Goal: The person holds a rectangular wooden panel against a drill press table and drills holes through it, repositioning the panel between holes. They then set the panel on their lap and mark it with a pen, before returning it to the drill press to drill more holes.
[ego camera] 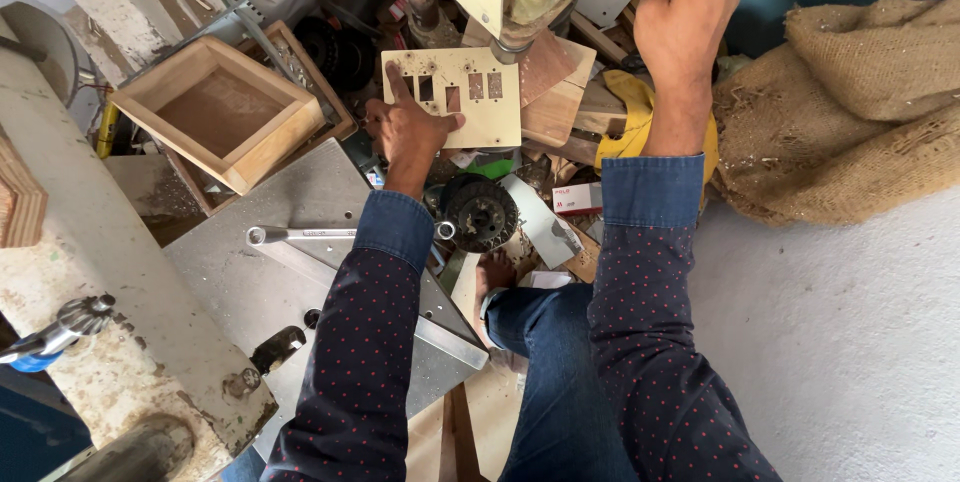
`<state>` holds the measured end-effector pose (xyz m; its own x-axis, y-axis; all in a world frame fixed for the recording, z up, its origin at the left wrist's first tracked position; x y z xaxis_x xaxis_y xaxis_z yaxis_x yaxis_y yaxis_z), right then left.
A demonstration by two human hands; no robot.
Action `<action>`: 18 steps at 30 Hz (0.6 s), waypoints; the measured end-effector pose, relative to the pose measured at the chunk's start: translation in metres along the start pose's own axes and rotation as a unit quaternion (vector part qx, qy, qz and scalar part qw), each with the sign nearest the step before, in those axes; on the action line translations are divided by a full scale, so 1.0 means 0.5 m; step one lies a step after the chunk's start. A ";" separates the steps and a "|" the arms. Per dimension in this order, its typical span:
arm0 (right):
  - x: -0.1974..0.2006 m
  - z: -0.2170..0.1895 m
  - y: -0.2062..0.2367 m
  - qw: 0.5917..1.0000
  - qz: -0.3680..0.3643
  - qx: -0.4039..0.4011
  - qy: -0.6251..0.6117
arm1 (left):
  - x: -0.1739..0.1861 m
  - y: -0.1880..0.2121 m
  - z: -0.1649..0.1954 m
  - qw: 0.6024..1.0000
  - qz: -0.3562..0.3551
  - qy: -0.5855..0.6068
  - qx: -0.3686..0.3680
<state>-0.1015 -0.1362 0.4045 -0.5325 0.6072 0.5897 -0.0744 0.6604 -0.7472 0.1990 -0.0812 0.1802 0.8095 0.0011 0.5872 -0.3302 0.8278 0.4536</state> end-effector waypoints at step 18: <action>-0.014 0.000 0.003 0.999 -0.024 -0.021 -0.007 | 0.002 -0.002 0.009 0.999 -0.009 -0.043 0.013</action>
<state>-0.0979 -0.1393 0.3992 -0.5409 0.5677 0.6205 -0.0655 0.7071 -0.7041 0.1979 -0.0845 0.1837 0.7710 -0.0632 0.6337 -0.3290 0.8124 0.4813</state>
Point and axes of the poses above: each hand's wrist, its own y-axis away from the middle knuckle, its own x-axis out of the back of the hand, z = x × y, the point moved 7 cm from there along -y, towards the middle knuckle, and after that the axes turned 10 degrees about y, right-handed, at the moved point
